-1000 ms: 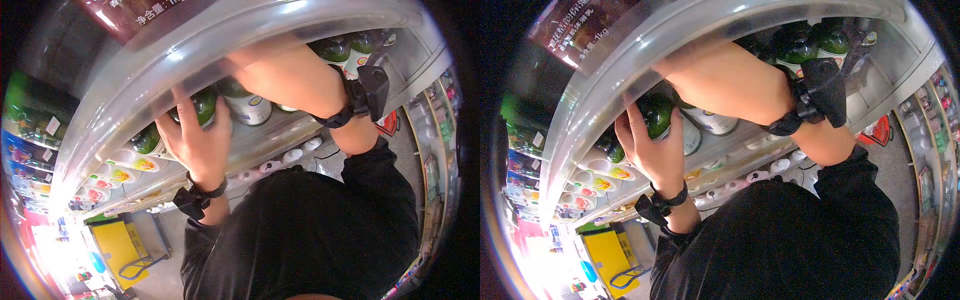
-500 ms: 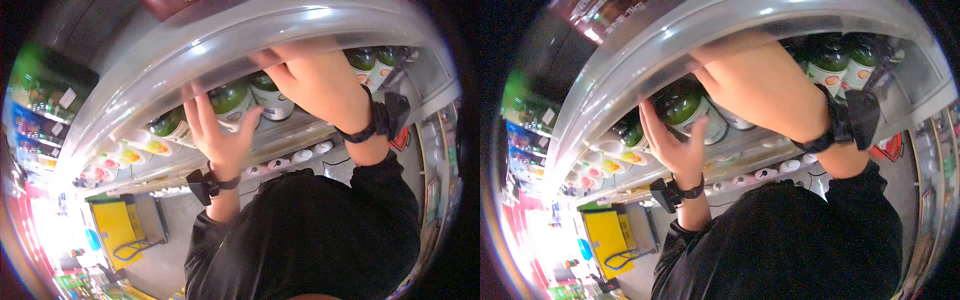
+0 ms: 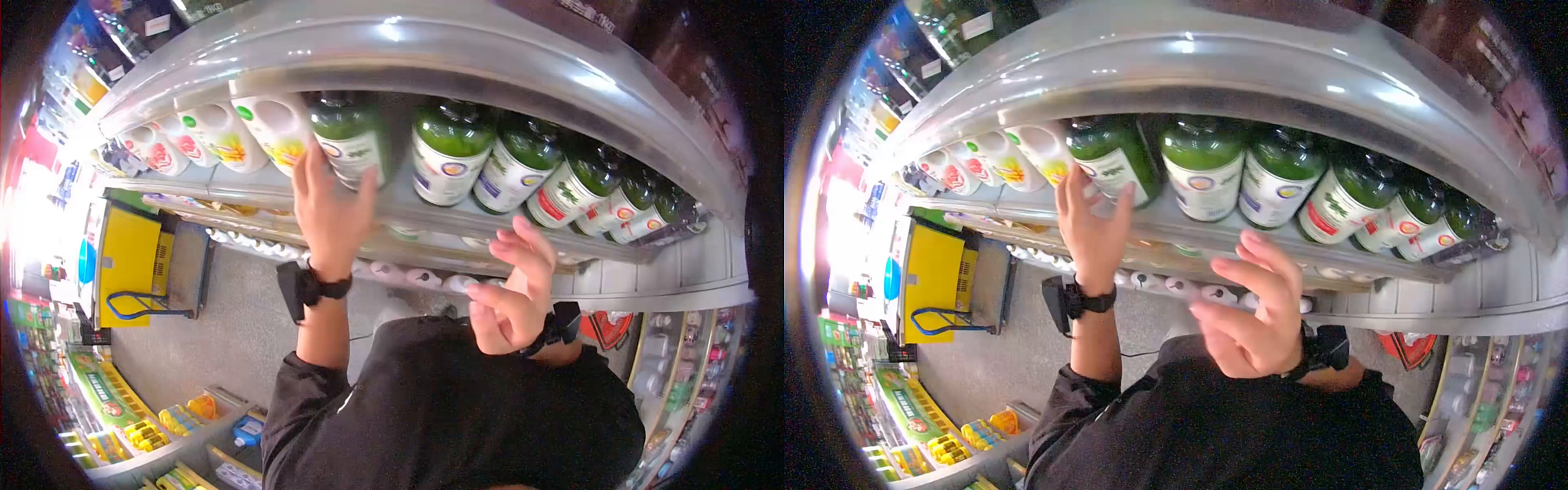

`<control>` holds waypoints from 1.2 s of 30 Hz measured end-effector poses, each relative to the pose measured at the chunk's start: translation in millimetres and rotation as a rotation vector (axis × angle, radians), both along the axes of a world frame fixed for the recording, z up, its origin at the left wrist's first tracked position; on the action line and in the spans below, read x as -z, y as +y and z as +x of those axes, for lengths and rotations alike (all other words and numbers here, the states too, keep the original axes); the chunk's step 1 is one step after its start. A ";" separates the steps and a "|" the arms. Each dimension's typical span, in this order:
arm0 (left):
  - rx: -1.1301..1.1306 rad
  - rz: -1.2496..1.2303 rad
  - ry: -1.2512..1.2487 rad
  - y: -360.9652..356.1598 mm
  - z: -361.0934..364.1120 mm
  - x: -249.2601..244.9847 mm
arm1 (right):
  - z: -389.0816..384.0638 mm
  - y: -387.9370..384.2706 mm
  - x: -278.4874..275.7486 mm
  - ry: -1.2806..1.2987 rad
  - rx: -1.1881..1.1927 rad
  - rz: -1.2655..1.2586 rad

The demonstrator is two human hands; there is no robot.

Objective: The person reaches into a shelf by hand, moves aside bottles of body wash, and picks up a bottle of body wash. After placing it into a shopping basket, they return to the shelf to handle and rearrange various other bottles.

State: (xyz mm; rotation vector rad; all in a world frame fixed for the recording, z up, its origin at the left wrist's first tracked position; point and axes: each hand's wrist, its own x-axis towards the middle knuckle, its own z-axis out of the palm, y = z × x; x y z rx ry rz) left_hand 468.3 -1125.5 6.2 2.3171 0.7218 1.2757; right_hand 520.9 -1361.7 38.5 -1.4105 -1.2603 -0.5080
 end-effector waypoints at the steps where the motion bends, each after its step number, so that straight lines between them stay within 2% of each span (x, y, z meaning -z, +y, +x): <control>1: -0.001 0.037 0.043 1.0 -0.3 -2.1 | -2.1 4.1 1.6 0.006 0.028 -0.033; 2: -0.070 0.098 0.111 -1.5 -0.2 -5.7 | -4.0 8.3 2.9 0.012 0.058 -0.070; 5: 0.039 -0.059 0.100 3.5 -1.8 -7.3 | -7.2 37.7 6.9 -0.004 0.102 -0.112; 6: 0.023 -0.132 0.189 4.7 -2.8 -7.2 | -8.4 50.4 1.6 -0.020 0.117 -0.123; 8: 0.123 -0.091 0.106 14.4 -5.6 4.6 | -3.9 83.6 -5.8 -0.070 0.120 -0.147; 11: 0.284 -0.036 -0.023 34.5 -9.1 10.9 | -1.0 139.8 -31.2 0.015 0.196 -0.096; 13: 0.336 0.003 -0.019 45.4 -12.8 16.8 | 7.6 160.9 -37.5 -0.024 0.207 -0.145; 14: 0.362 0.062 -0.013 49.0 -14.2 14.7 | 7.1 169.0 -41.0 -0.063 0.309 -0.226; 17: 0.449 0.099 0.044 54.7 -15.9 13.4 | 8.9 182.0 -52.0 -0.019 0.344 -0.321; 19: 0.506 0.105 0.085 57.0 -16.7 11.6 | 7.5 182.2 -53.2 0.129 0.323 -0.279; 21: 0.586 0.073 0.112 57.2 -14.0 6.1 | 0.0 178.9 -59.2 0.150 0.256 -0.243; 25: 0.617 0.069 0.143 57.6 -14.3 2.9 | -5.0 178.7 -53.7 0.159 0.382 -0.265; 28: 0.633 0.058 0.130 57.6 -15.9 5.3 | -10.9 180.9 -51.0 -0.053 0.519 -0.247; 31: 0.643 0.107 0.059 67.2 -26.1 8.3 | -17.0 175.8 -30.4 -0.181 0.376 0.094; 33: 0.642 0.172 -0.023 80.4 -41.3 10.3 | -18.2 190.4 -40.7 -0.173 0.281 0.026; 34: 0.567 0.149 -0.085 89.9 -48.8 9.4 | -18.4 201.8 -46.2 -0.156 0.281 -0.026; 36: 0.425 0.090 -0.062 112.1 -63.2 10.5 | -13.2 230.1 -54.1 -0.149 0.384 -0.068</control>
